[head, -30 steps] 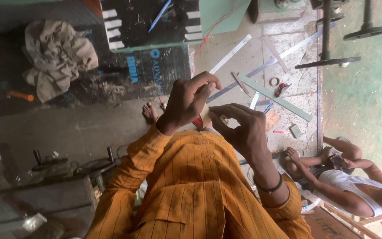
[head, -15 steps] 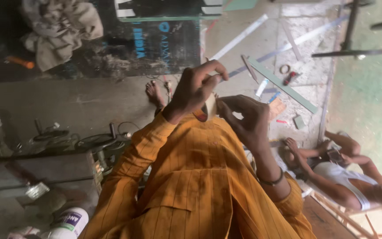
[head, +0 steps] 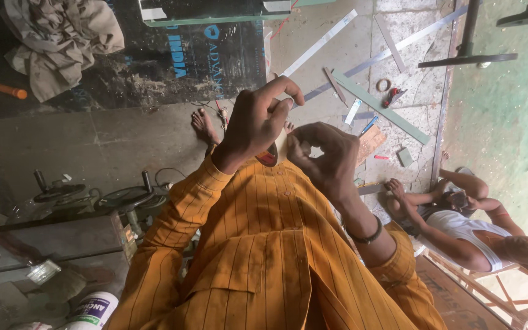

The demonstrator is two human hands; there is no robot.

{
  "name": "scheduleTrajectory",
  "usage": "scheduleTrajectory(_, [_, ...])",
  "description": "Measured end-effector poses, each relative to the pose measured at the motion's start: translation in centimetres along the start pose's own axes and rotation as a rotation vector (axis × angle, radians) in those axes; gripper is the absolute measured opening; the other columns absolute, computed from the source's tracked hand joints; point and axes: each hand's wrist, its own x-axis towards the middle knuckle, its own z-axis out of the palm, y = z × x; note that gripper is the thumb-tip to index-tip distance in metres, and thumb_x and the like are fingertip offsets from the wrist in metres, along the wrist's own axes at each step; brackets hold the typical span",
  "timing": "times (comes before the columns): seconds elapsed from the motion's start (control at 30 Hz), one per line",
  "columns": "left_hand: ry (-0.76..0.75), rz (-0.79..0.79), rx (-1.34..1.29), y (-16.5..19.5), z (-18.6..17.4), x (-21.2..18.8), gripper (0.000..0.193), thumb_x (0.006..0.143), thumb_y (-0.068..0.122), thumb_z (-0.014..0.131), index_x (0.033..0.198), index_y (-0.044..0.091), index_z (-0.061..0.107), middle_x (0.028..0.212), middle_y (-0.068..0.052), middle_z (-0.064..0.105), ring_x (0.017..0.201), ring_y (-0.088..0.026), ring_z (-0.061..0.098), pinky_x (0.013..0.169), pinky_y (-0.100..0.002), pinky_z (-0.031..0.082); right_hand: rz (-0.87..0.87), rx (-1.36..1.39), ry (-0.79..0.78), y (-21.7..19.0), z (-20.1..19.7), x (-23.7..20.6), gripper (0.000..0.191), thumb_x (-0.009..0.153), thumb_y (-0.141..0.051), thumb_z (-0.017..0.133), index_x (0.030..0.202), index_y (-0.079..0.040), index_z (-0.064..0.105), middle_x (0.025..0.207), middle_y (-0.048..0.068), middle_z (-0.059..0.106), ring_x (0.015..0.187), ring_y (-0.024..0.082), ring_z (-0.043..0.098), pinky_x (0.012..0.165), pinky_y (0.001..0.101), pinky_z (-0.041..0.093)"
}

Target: The person holds a roll of masking tape, tears off small pieces, and presses them along the edge of a wooden strip resting on a work surface, repeating the tearing and pressing along the strip.

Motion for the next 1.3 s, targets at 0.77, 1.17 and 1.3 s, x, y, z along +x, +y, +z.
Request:
scheduleTrajectory(0.77, [0.106,0.047,0.067,-2.5,-1.1,-0.2,0.018,0.100,0.006,0.049,0.106,0.009,0.066,0.066,0.006,0.059,0.042,-0.002,0.036,0.041,-0.027,0.025,-0.070,0.102,0.369,4.8,-4.8,1.0,0.023,0.101,-0.002,0.051,0.080,-0.003,0.061,0.069,0.003,0.061,0.058,0.007,0.059,0.054,0.0245,0.045])
scheduleTrajectory(1.17, [0.199,-0.027,-0.454,-2.0,-0.3,-1.0,0.036,0.106,0.023,0.063,0.138,0.006,0.059,0.113,-0.001,0.063,0.101,-0.007,0.057,0.087,-0.024,0.047,0.141,0.126,0.125,2.0,-1.8,1.2,0.008,0.099,-0.003,0.066,0.100,0.002,0.073,0.087,0.009,0.077,0.079,0.015,0.076,0.071,0.0279,0.061])
scheduleTrajectory(1.3, [0.250,-0.046,-0.454,-1.5,0.8,-1.5,0.058,0.091,0.023,0.076,0.143,0.008,0.054,0.110,-0.002,0.071,0.102,-0.012,0.068,0.098,-0.031,0.056,0.210,0.100,0.086,0.5,-1.8,1.7,0.009,0.101,-0.001,0.065,0.103,-0.002,0.074,0.095,0.008,0.081,0.091,0.019,0.080,0.081,0.0297,0.064])
